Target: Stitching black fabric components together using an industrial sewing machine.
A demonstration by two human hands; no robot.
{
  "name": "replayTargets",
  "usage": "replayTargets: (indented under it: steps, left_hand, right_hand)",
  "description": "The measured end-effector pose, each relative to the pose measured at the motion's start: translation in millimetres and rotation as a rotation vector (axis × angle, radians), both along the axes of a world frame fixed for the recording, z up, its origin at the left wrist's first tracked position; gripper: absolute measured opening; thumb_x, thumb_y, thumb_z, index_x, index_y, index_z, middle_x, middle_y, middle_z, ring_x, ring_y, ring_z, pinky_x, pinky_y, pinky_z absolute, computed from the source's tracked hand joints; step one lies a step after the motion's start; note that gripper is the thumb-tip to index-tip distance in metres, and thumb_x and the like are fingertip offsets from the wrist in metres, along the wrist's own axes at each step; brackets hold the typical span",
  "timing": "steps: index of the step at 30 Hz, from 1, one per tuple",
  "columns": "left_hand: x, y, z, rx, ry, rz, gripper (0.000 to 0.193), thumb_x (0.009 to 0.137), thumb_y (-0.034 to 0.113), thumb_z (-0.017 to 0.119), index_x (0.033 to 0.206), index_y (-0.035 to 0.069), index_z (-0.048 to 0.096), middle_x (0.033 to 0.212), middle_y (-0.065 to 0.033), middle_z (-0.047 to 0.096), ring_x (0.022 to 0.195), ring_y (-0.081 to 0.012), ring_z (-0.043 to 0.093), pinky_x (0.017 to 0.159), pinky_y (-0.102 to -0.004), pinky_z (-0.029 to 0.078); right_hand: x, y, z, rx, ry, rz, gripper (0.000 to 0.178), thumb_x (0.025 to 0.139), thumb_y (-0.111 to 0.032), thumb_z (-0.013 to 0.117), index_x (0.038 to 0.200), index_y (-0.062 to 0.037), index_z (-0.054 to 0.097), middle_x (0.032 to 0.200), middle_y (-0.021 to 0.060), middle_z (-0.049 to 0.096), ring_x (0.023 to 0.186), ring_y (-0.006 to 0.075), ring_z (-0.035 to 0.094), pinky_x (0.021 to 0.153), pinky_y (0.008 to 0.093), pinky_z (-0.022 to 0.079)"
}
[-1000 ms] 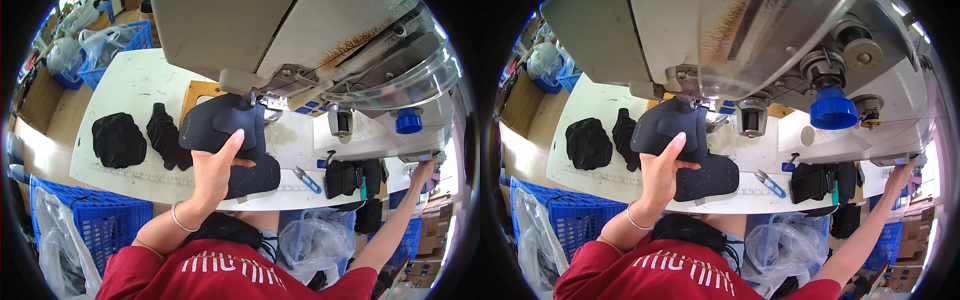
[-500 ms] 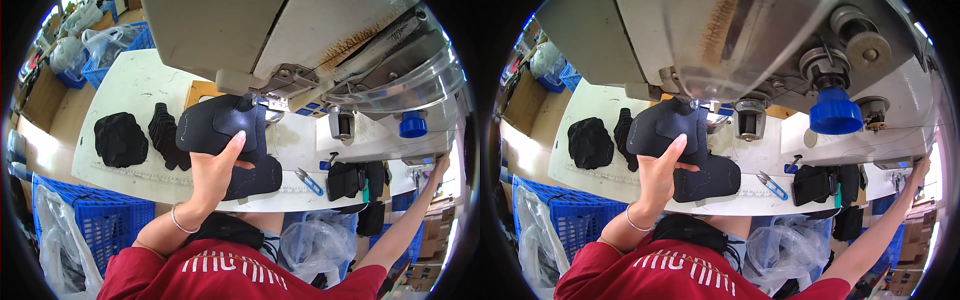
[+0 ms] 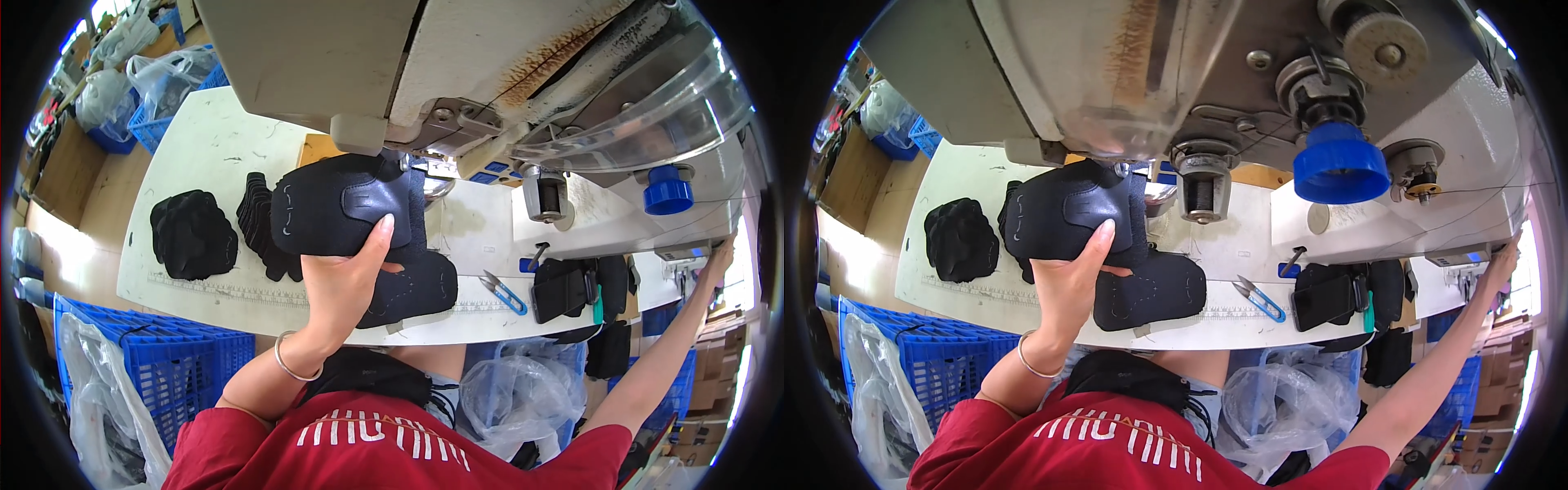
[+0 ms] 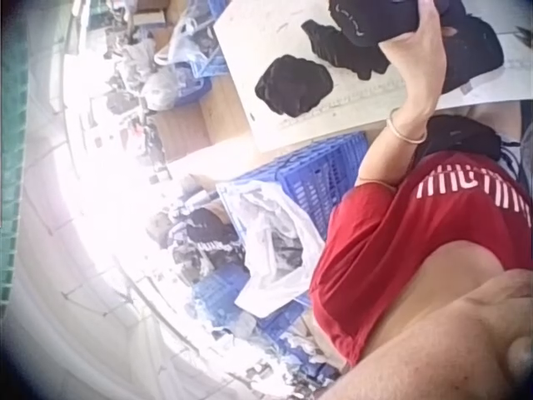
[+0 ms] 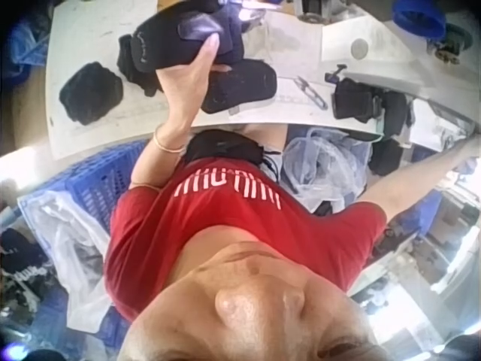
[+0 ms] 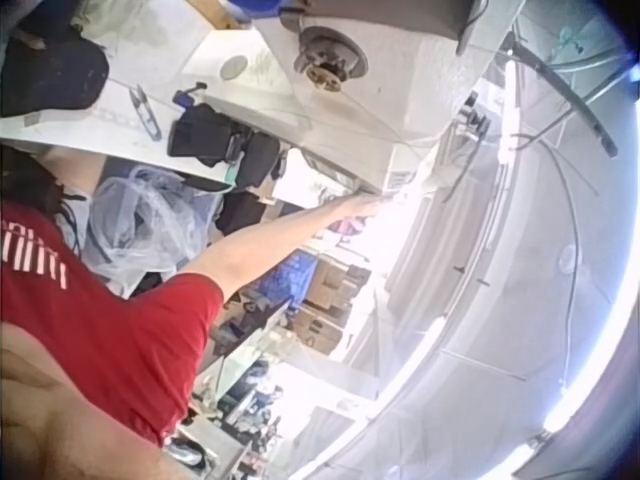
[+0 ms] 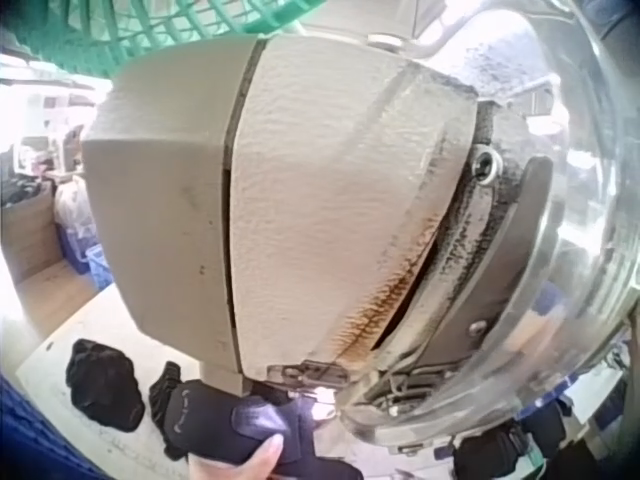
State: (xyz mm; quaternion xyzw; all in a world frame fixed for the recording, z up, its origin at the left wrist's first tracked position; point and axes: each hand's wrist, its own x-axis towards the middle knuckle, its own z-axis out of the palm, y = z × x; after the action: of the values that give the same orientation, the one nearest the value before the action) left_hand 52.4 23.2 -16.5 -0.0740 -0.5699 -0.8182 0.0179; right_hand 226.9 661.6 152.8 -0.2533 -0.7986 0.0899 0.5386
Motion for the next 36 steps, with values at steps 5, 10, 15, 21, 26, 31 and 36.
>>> replayTargets:
  steps: [5,10,15,21,26,31,36]
  left_hand:
    - [-0.1,0.8,1.3,0.013,-0.023,0.004,0.019,0.086,0.002,0.063,0.104,-0.003,0.060,0.093,-0.0069,0.063,0.074,-0.0122,0.064,0.052,-0.0250,0.058]
    - [-2.6,-3.0,3.4,0.007,-0.023,0.006,0.021,0.086,0.002,0.063,0.106,-0.003,0.059,0.094,-0.0077,0.064,0.074,-0.0130,0.065,0.051,-0.0256,0.058]
    - [-6.7,-9.2,2.7,0.137,-0.095,-0.076,0.023,0.086,0.003,0.063,0.108,-0.003,0.059,0.095,-0.0084,0.064,0.075,-0.0146,0.066,0.050,-0.0271,0.058]
    - [-2.0,-3.9,2.7,0.159,-0.107,-0.077,0.025,0.086,0.006,0.064,0.109,-0.001,0.059,0.095,-0.0072,0.064,0.075,-0.0136,0.066,0.052,-0.0253,0.056]
    - [-2.1,2.7,-6.6,0.175,-0.036,-0.018,0.023,0.086,0.007,0.065,0.107,0.000,0.060,0.093,-0.0036,0.064,0.076,-0.0092,0.063,0.058,-0.0223,0.054]
    - [-4.0,4.1,-10.7,0.286,-0.082,-0.057,0.023,0.085,0.006,0.064,0.107,0.001,0.060,0.094,-0.0034,0.064,0.081,-0.0093,0.063,0.068,-0.0241,0.054]
    - [-0.5,4.2,3.7,0.486,-0.288,-0.163,0.022,0.087,0.004,0.062,0.108,0.002,0.059,0.096,-0.0047,0.064,0.082,-0.0118,0.063,0.070,-0.0264,0.054]
  right_hand:
    - [10.1,10.3,7.0,0.075,-0.042,-0.031,0.046,0.096,-0.008,0.034,0.142,-0.0052,0.037,0.113,0.0209,0.059,0.097,0.0257,0.058,0.081,0.0337,0.047]
    - [-17.5,-33.8,-20.0,0.036,0.185,0.017,0.045,0.100,-0.023,0.034,0.137,0.0013,0.042,0.119,0.0214,0.058,0.104,0.0275,0.056,0.089,0.0332,0.044]
    - [-20.0,-65.3,-28.5,-0.072,0.261,0.006,0.050,0.099,-0.032,0.038,0.130,0.0052,0.049,0.121,0.0184,0.058,0.105,0.0257,0.056,0.090,0.0322,0.044]
    - [-24.2,-133.3,-68.6,-0.120,0.578,-0.035,0.036,0.097,-0.020,0.048,0.120,0.0058,0.054,0.115,0.0136,0.059,0.098,0.0221,0.057,0.084,0.0325,0.046]
    - [-53.9,-318.9,-148.7,-0.138,0.458,0.102,0.022,0.097,-0.014,0.047,0.107,0.0042,0.055,0.101,0.0115,0.057,0.091,0.0186,0.054,0.082,0.0315,0.043]
    - [-87.9,-470.8,-185.2,-0.410,-0.136,0.822,0.017,0.093,-0.011,0.048,0.094,0.0005,0.061,0.093,0.0085,0.059,0.091,0.0165,0.056,0.082,0.0283,0.044]
    - [-124.0,-519.6,-174.6,-0.907,-0.166,1.033,0.017,0.089,-0.014,0.061,0.092,0.0025,0.065,0.082,0.0048,0.065,0.075,0.0127,0.059,0.071,0.0258,0.046]
